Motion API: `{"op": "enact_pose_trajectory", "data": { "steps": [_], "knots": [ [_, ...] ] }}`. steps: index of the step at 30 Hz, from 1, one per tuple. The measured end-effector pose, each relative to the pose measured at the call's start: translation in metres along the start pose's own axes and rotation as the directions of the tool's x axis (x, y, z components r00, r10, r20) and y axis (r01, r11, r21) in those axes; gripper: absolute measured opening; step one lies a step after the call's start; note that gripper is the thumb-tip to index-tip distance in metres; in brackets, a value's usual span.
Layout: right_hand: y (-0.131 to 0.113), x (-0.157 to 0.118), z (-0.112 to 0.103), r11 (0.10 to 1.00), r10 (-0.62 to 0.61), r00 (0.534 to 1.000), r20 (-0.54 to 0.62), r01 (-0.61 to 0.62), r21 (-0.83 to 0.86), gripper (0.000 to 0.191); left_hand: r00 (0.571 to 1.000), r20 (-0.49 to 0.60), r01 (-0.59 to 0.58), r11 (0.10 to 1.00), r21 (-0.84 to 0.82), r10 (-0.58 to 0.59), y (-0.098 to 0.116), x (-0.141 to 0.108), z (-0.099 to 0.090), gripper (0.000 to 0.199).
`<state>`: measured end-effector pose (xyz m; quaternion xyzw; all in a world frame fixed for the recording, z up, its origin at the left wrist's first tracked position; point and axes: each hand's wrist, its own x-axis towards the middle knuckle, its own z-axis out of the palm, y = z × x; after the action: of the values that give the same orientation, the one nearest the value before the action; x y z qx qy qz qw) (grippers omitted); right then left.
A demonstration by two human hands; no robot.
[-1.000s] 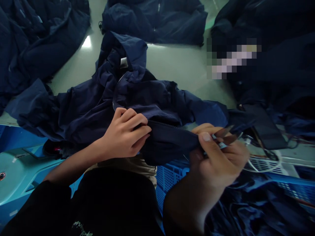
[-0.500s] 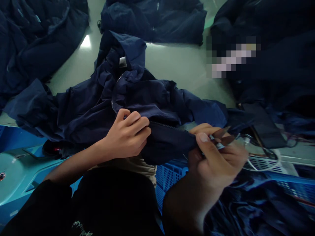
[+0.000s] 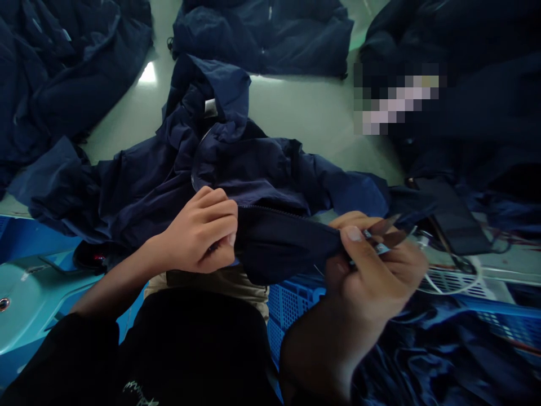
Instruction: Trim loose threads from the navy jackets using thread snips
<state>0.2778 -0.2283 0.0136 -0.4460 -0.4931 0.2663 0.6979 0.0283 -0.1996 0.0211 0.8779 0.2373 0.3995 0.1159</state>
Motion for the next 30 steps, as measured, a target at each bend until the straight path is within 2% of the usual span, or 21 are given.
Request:
{"op": "enact_pose_trajectory", "data": {
  "steps": [3, 5, 7, 10, 13, 16, 18, 22, 24, 26, 28, 30],
  "knots": [
    [-0.003, 0.000, -0.001, 0.999, 0.007, 0.999, -0.050, -0.008, -0.035, 0.014, 0.998, -0.042, 0.042, 0.999, -0.011, -0.042, -0.010, -0.001, -0.010, 0.012],
    [-0.006, 0.001, -0.003, 0.997, 0.019, 0.996, -0.083, -0.025, -0.068, 0.010, 0.991, -0.051, 0.127, 0.992, 0.011, -0.127, -0.020, -0.002, -0.018, 0.027],
    [-0.008, 0.004, -0.005, 0.997, 0.018, 0.993, -0.121, -0.027, -0.078, 0.008, 0.970, 0.041, 0.237, 0.971, 0.022, -0.238, -0.032, -0.004, -0.026, 0.038],
    [-0.008, 0.009, -0.009, 0.997, 0.017, 0.982, -0.187, -0.030, -0.066, 0.009, 0.925, 0.190, 0.332, 0.943, 0.027, -0.331, -0.048, -0.008, -0.032, 0.025],
    [-0.007, 0.012, -0.012, 0.991, 0.045, 0.968, -0.246, -0.075, -0.115, 0.006, 0.912, 0.192, 0.372, 0.928, -0.017, -0.362, -0.057, -0.012, -0.033, 0.012],
    [-0.005, 0.013, -0.016, 0.968, 0.081, 0.946, -0.315, -0.150, -0.203, 0.002, 0.924, 0.179, 0.361, 0.925, -0.115, -0.338, -0.059, -0.012, -0.034, 0.010],
    [-0.001, 0.015, -0.020, 0.954, 0.060, 0.931, -0.359, -0.159, -0.253, 0.003, 0.936, 0.173, 0.332, 0.932, -0.148, -0.306, -0.060, -0.010, -0.036, 0.011],
    [0.018, 0.025, -0.034, 0.902, -0.062, 0.927, -0.370, -0.107, -0.419, 0.006, 0.952, 0.127, 0.297, 0.942, -0.158, -0.279, -0.064, -0.008, -0.036, 0.009],
    [0.029, 0.032, -0.039, 0.785, -0.170, 0.943, -0.288, -0.048, -0.618, 0.006, 0.953, 0.094, 0.301, 0.941, -0.155, -0.289, -0.064, -0.009, -0.034, 0.008],
    [0.032, 0.035, -0.036, 0.617, -0.292, 0.944, -0.154, 0.063, -0.785, 0.006, 0.950, 0.057, 0.312, 0.940, -0.139, -0.307, -0.063, -0.010, -0.030, 0.008],
    [0.026, 0.031, -0.023, 0.504, -0.439, 0.897, -0.042, 0.207, -0.839, 0.005, 0.950, 0.027, 0.311, 0.941, -0.135, -0.310, -0.061, -0.009, -0.026, 0.008],
    [0.010, 0.020, -0.002, 0.498, -0.578, 0.816, -0.018, 0.335, -0.800, 0.005, 0.955, 0.009, 0.294, 0.942, -0.161, -0.296, -0.057, -0.006, -0.021, 0.007]
  ]
}}
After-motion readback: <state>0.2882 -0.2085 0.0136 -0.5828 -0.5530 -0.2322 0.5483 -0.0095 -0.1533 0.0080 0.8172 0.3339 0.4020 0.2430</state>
